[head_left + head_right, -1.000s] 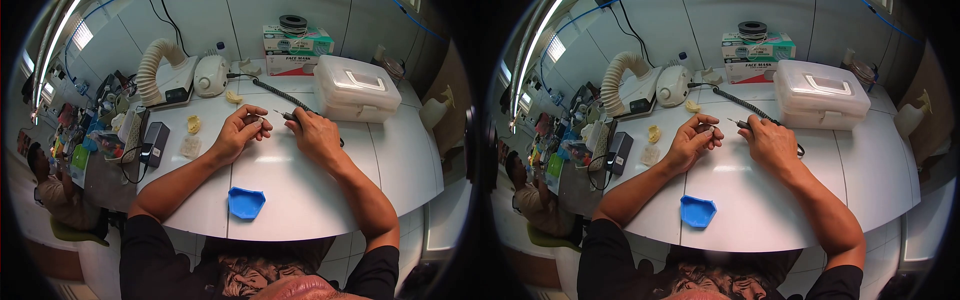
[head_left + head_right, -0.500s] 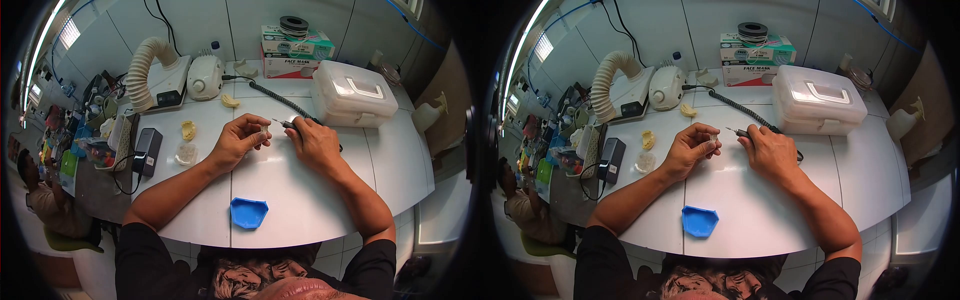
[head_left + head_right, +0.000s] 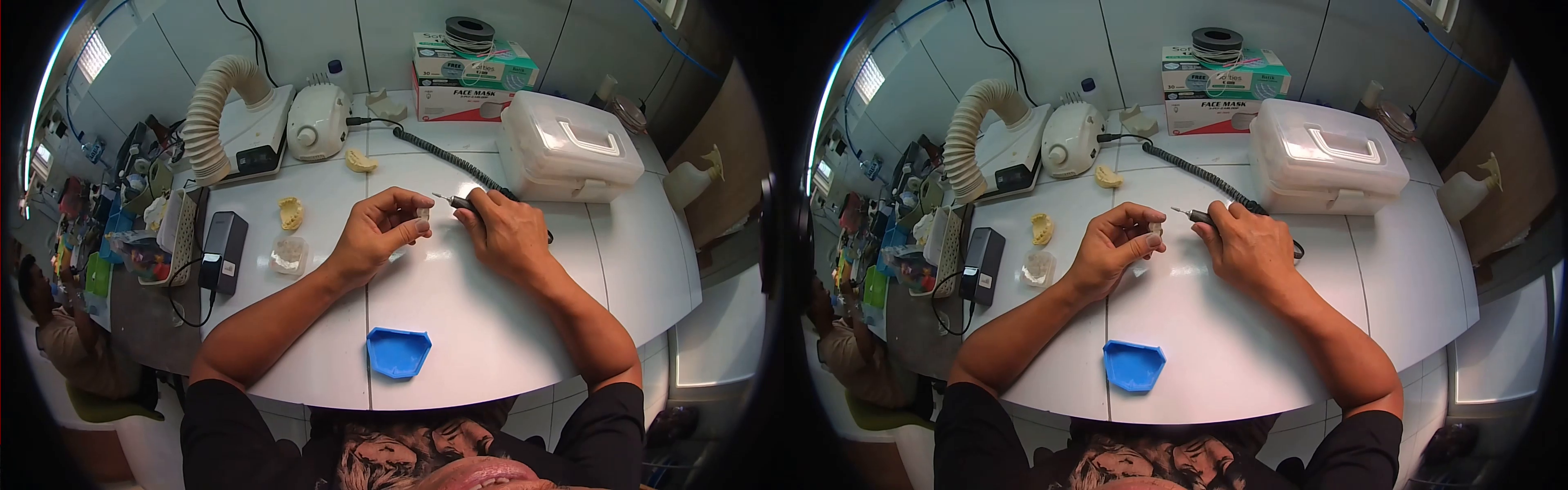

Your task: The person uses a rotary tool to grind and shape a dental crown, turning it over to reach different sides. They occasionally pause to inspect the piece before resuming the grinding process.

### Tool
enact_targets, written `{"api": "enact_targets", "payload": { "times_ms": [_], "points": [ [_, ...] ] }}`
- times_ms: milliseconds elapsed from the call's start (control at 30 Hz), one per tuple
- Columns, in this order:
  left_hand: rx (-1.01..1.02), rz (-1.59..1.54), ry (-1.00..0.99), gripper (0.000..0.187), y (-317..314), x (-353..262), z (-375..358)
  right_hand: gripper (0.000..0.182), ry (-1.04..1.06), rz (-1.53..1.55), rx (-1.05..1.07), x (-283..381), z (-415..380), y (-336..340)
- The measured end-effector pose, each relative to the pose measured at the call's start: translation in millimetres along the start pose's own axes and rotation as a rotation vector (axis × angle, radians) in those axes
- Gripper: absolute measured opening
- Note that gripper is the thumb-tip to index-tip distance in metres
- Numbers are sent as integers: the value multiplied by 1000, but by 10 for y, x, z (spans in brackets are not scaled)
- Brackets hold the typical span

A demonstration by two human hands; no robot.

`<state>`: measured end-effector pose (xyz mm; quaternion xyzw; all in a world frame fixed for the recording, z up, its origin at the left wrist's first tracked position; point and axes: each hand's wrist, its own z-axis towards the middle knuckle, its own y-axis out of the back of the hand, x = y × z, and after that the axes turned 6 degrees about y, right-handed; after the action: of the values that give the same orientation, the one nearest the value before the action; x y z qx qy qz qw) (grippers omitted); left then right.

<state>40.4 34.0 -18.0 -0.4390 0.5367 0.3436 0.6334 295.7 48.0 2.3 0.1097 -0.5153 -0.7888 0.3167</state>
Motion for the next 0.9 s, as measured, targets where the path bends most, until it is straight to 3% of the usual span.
{"api": "enact_targets", "payload": {
  "times_ms": [367, 900],
  "points": [
    [5, 8, 99, 32, -19, -62, -30, 32, -20, -8, 24, 3, 0, -28],
    [5, -1, 75, 23, 26, 5, -22, 34, -3, 14, 2, -28, -37, -40]
  ]
}}
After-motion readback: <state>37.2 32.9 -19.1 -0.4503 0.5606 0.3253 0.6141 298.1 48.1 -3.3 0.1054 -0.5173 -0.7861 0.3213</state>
